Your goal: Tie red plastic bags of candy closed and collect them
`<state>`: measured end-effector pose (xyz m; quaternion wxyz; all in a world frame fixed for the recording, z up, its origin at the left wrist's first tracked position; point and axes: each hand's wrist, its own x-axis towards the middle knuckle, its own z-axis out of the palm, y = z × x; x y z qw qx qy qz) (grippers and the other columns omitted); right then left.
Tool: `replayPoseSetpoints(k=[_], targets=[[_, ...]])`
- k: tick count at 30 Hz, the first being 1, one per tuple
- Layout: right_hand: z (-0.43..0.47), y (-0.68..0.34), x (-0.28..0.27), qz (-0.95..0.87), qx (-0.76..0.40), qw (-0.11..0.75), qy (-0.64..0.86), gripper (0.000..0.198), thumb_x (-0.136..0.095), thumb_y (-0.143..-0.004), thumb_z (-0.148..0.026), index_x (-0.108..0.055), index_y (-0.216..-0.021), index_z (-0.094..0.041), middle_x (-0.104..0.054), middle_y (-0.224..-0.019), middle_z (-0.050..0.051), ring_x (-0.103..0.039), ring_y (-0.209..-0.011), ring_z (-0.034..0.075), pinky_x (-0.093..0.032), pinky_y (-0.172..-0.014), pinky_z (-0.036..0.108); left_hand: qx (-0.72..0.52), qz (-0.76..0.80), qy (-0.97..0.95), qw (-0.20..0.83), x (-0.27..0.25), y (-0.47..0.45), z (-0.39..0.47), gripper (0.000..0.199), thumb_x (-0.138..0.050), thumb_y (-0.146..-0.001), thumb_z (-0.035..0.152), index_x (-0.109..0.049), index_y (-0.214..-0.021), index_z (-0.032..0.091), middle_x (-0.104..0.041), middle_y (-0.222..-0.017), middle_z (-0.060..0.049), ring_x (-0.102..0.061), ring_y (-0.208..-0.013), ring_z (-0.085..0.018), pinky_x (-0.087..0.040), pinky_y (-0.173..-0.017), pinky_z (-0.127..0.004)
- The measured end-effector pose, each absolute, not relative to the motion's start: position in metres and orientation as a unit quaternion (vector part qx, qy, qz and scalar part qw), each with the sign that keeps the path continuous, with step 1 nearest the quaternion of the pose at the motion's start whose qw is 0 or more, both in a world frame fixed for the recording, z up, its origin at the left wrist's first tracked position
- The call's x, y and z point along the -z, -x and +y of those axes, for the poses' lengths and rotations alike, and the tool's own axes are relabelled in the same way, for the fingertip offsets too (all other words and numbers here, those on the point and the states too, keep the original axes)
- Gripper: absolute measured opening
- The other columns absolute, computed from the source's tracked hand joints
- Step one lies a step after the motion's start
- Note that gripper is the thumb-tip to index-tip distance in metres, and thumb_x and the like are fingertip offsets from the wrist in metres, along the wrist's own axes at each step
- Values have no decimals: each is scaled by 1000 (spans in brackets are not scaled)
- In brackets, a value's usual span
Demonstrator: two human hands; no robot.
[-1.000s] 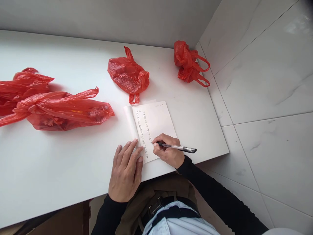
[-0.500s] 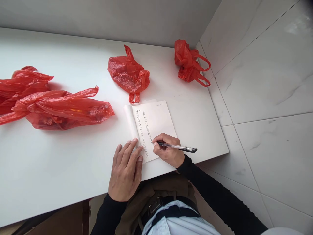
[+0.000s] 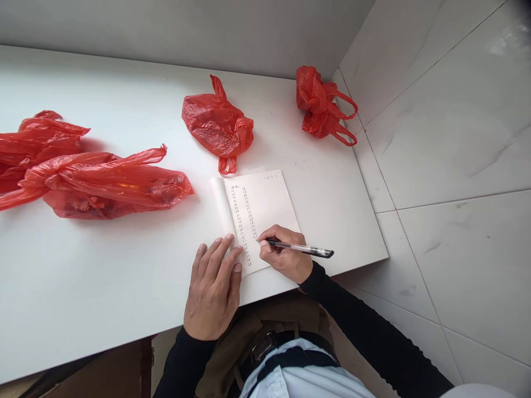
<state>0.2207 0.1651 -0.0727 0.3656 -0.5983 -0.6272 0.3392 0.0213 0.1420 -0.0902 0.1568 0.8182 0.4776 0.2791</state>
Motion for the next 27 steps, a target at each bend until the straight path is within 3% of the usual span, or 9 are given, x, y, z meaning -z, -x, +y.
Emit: replayPoseSetpoints(k=[27], targets=[[165,-221,73,-627,-343,370,594,12,-59,-84,-19,-69,-90,-20,-68,-78,-3,-57,-59,10,-48,-58,22,-280,477,-818,156,91,-21,142,40,-57,-93,6,-58,-132,14,-55,-147,-18,-48,-140,-33,-34,-119,-61]])
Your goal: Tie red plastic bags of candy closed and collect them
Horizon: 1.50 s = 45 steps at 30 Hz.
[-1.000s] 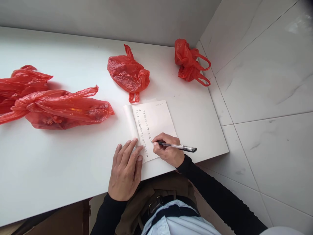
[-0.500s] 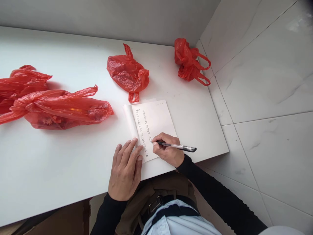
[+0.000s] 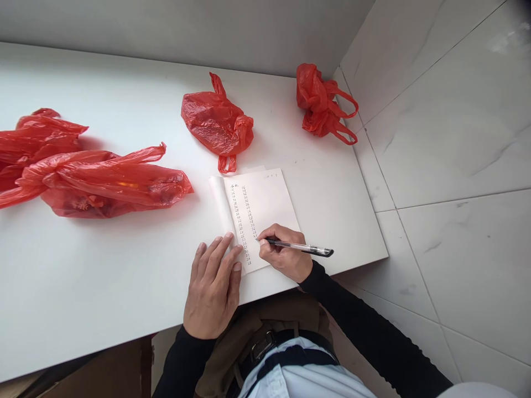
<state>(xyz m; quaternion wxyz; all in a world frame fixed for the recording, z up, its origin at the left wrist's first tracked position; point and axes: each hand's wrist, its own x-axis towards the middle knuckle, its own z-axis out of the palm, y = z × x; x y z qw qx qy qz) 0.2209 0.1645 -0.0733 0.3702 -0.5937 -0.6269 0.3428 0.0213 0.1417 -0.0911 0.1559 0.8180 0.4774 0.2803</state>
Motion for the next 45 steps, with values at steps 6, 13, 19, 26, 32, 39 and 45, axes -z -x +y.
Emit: replayPoseSetpoints(k=[6,13,19,26,32,39,45], targets=[[165,-221,72,-626,-345,370,593,12,-59,-83,-17,-69,-90,-19,-66,-76,-3,-56,-58,9,-47,-58,21,-279,476,-819,158,91,-22,142,40,-57,-93,6,-58,-132,14,-55,-148,-18,-47,-141,-33,-34,-119,-61],[165,-221,72,-627,-339,369,597,12,-59,-82,-17,-69,-89,-20,-67,-75,-3,-57,-58,10,-48,-59,22,-280,478,-817,158,92,-23,142,40,-58,-93,5,-58,-132,14,-55,-148,-18,-48,-140,-33,-34,-119,-61],[165,-222,73,-630,-340,366,595,12,-59,-82,-18,-68,-89,-20,-68,-77,-3,-57,-58,9,-48,-58,21,-280,478,-817,159,91,-22,141,40,-57,-93,6,-58,-132,14,-55,-148,-18,-47,-140,-33,-33,-119,-60],[165,-222,73,-633,-335,366,595,10,-58,-81,-20,-68,-85,-20,-67,-73,-2,-57,-57,11,-47,-58,23,-281,478,-817,159,92,-22,142,41,-58,-93,5,-58,-132,15,-55,-148,-17,-47,-141,-33,-33,-120,-61],[164,-222,71,-625,-341,370,597,10,-58,-81,-20,-67,-84,-21,-66,-72,-3,-55,-55,10,-47,-56,23,-281,479,-816,159,91,-22,141,41,-57,-93,6,-57,-133,16,-55,-148,-17,-47,-141,-32,-34,-119,-60],[164,-223,70,-611,-348,372,606,10,-58,-84,-21,-68,-86,-20,-63,-69,-4,-53,-53,10,-46,-54,22,-279,477,-818,159,90,-23,142,41,-58,-92,5,-57,-132,15,-55,-148,-18,-47,-141,-32,-34,-119,-60],[164,-223,72,-612,-346,369,608,10,-58,-85,-21,-68,-87,-20,-63,-70,-3,-53,-54,10,-46,-56,23,-279,480,-817,157,91,-22,141,41,-58,-93,5,-57,-133,15,-55,-148,-18,-47,-141,-32,-34,-119,-60]])
